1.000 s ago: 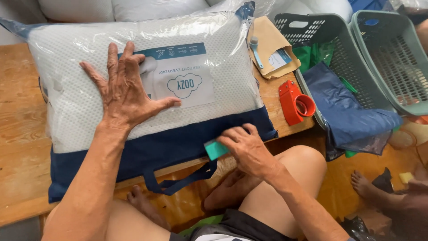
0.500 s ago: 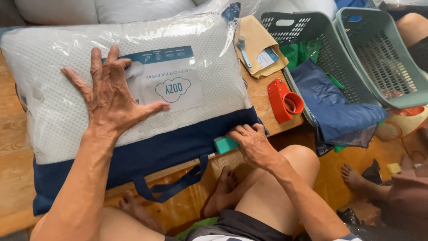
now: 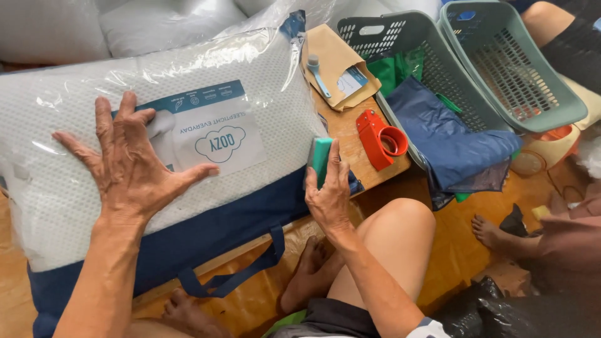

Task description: Inserting a pillow into a carrying bag and applying a label using a squeegee tool.

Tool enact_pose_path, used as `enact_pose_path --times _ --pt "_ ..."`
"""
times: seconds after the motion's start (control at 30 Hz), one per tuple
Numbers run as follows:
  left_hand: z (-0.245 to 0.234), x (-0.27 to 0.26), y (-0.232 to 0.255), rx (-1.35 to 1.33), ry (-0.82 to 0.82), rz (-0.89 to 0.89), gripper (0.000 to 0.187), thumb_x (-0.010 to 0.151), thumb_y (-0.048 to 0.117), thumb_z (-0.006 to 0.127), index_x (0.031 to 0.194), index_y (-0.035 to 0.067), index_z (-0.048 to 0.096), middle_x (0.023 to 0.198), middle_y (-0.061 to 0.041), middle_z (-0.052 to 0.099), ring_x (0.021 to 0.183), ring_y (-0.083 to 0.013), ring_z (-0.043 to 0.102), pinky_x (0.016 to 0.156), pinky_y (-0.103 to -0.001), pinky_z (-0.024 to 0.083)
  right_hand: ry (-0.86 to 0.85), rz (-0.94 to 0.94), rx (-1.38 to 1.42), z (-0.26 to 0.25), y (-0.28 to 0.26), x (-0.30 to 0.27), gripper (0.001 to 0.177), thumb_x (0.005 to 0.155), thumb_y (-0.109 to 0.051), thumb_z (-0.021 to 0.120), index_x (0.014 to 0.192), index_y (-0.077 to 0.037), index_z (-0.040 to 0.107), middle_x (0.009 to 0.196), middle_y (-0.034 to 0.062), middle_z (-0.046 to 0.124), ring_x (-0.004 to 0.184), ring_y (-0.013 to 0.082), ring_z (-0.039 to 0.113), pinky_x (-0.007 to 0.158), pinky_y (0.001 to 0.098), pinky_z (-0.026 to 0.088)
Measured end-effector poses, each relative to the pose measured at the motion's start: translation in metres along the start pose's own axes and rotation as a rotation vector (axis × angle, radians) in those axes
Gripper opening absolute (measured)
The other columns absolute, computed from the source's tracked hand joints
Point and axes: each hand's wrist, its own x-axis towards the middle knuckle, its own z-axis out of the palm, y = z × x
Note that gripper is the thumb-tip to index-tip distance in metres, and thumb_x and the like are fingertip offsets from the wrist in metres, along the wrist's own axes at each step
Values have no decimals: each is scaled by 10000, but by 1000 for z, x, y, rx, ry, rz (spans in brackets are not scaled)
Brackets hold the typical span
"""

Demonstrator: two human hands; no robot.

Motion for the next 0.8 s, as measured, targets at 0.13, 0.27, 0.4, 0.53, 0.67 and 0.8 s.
enact_pose_path --times 0.13,0.27,0.4,0.53,0.67,0.8 --pt "2 -1 -2 -14 -9 -17 1333 717 1019 578 1432 -100 457 1645 -341 393 1564 -436 47 944 -810 -230 -58 112 -145 0 20 -3 765 926 -180 630 1579 10 281 1008 236 544 749 333 605 683 406 562" --pt "3 -1 0 -20 -15 -25 1319 698 999 602 1438 -81 441 1637 -351 389 1559 -488 69 946 -813 -229 -140 211 -347 -4 38 -4 739 905 -295 637 1538 4 398 893 224 584 643 376 626 581 441 555" --pt "-3 2 5 -29 -32 -43 1377 663 1022 567 1449 -98 416 1618 -325 353 1540 -520 84 939 -829 -223 -325 388 -371 -17 52 6 734 947 -375 518 1529 45 359 991 297 620 801 441 686 727 468 578" --pt "-4 1 6 -23 -29 -60 1362 639 1008 582 1445 -76 418 1617 -307 349 1540 -527 100 950 -830 -219 -348 337 -456 -23 71 1 724 908 -390 523 1495 15 395 945 295 633 727 463 678 668 503 575" --pt "-3 0 4 -23 -20 -59 1378 623 1020 564 1454 -70 425 1634 -286 329 1544 -499 79 948 -828 -227 -502 379 -444 -59 66 10 707 873 -404 489 1469 -32 408 1063 332 620 836 514 682 709 572 569" --pt "-2 0 0 -31 -22 -66 1358 620 1018 550 1502 0 377 1654 -283 318 1541 -483 61 957 -803 -238 -322 274 -513 -70 19 19 738 935 -354 562 1565 -38 346 1025 272 604 774 451 678 707 507 575"
